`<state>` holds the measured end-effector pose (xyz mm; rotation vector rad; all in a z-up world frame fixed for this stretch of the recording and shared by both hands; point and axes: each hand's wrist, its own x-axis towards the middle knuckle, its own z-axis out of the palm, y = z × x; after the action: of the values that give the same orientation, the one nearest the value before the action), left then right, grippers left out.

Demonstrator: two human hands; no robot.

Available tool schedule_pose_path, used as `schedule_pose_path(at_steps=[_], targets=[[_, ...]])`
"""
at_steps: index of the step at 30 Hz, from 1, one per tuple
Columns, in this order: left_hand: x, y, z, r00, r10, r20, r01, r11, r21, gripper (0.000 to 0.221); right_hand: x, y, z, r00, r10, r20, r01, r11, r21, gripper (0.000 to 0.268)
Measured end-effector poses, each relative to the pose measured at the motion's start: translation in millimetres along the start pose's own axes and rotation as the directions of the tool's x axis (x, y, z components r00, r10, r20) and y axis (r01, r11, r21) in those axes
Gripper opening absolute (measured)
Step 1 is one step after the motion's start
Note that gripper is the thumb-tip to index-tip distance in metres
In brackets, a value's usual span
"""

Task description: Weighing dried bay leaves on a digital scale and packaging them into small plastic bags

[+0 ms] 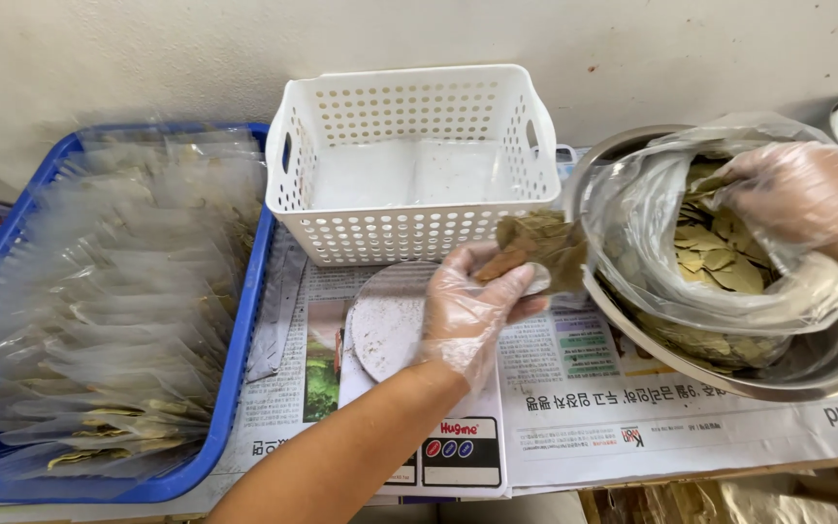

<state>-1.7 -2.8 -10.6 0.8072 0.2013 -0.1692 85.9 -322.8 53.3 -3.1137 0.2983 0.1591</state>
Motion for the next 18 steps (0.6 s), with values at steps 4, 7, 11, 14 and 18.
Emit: schedule_pose_path(at_steps=[4,7,11,14,18], targets=[[-3.0,-2.3,42.0,0.984,-0.164,-0.072,0.173,0.975,0.141,0.049,-30.0,-4.0,-26.5,0.994,0.103,0.025,-0.100,0.828,0.552,0.017],[4.9,-21.7,63.4,0.973,-0.229,-0.006,0.227,0.960,0.164,0.050,-25.6,21.0,-27.2,0.982,0.123,-0.141,0.032,0.633,0.774,0.038],[18.1,-42.8,89.6,0.961,-0.270,0.061,0.249,0.940,0.235,0.055,2.7,55.9,-30.0,0.978,0.086,-0.188,0.100,0.603,0.792,0.032],[27.3,-56.0,103.3,0.960,-0.270,0.077,0.239,0.929,0.282,0.053,34.7,98.9,-10.1,0.953,0.043,-0.300,0.236,0.517,0.823,0.033],[34.5,-63.1,116.0,0.956,-0.285,0.073,0.247,0.912,0.326,0.057,72.6,143.6,14.5,0.885,-0.186,-0.426,0.463,0.270,0.844,0.019]])
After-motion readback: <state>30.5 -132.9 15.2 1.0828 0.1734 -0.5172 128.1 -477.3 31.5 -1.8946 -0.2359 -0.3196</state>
